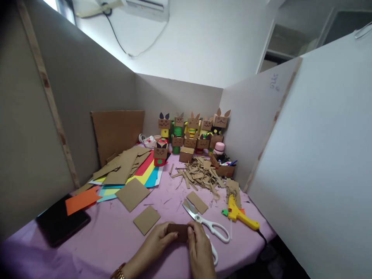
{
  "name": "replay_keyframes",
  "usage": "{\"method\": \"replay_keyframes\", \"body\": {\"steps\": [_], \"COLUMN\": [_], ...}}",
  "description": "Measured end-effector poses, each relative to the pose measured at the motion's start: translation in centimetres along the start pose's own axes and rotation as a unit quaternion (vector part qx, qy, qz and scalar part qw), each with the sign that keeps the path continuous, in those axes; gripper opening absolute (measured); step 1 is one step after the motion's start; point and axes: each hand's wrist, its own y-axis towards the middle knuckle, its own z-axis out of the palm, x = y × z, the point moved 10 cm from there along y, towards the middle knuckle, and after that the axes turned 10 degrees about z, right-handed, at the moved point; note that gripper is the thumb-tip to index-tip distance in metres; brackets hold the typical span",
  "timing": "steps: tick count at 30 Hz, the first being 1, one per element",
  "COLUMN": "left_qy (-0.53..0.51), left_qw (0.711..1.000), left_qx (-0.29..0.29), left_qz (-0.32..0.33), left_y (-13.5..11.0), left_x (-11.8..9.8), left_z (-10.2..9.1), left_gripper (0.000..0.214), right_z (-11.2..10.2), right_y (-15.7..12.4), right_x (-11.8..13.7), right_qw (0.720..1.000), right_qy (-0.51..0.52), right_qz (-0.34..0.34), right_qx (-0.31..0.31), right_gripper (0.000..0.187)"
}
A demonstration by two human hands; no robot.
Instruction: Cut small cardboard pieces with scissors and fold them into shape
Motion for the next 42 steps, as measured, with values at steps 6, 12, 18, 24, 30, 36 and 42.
{"method": "replay_keyframes", "body": {"steps": [6, 12, 18, 24, 30, 36, 42], "left_qy": [0.114, 0.122, 0.172, 0.152, 0.153, 0.213, 0.214], "left_qw": [0.992, 0.99, 0.983, 0.986, 0.985, 0.971, 0.971], "left_qx": [0.036, 0.03, 0.023, 0.004, -0.008, 0.013, 0.024], "left_qz": [0.045, 0.056, 0.058, 0.065, 0.083, 0.105, 0.1], "left_y": [0.1, 0.1, -0.1, 0.2, 0.0, -0.2, 0.4], "left_x": [-1.4, -1.7, -2.0, -1.7, -2.2, -2.7, -1.7], "left_z": [0.6, 0.5, 0.1, -0.8, -0.8, -0.4, -0.9], "left_gripper": [0.016, 0.019, 0.019, 0.018, 0.012, 0.014, 0.012], "right_z": [0.1, 0.7, 0.6, 0.9, 0.8, 1.1, 1.8], "right_y": [-0.1, -0.4, -0.4, 0.1, -0.2, -0.2, 0.4], "right_x": [0.4, -0.7, 0.2, 1.0, 0.1, 0.2, -0.7], "right_qw": [0.999, 0.999, 0.999, 0.999, 1.0, 0.998, 0.999], "right_qy": [0.028, 0.04, 0.032, 0.036, 0.008, 0.003, 0.012], "right_qz": [0.03, 0.027, -0.018, -0.006, -0.007, -0.063, -0.049], "right_qx": [0.0, -0.011, -0.011, 0.023, -0.012, -0.015, -0.018], "right_gripper": [0.03, 0.03, 0.024, 0.023, 0.027, 0.029, 0.032]}}
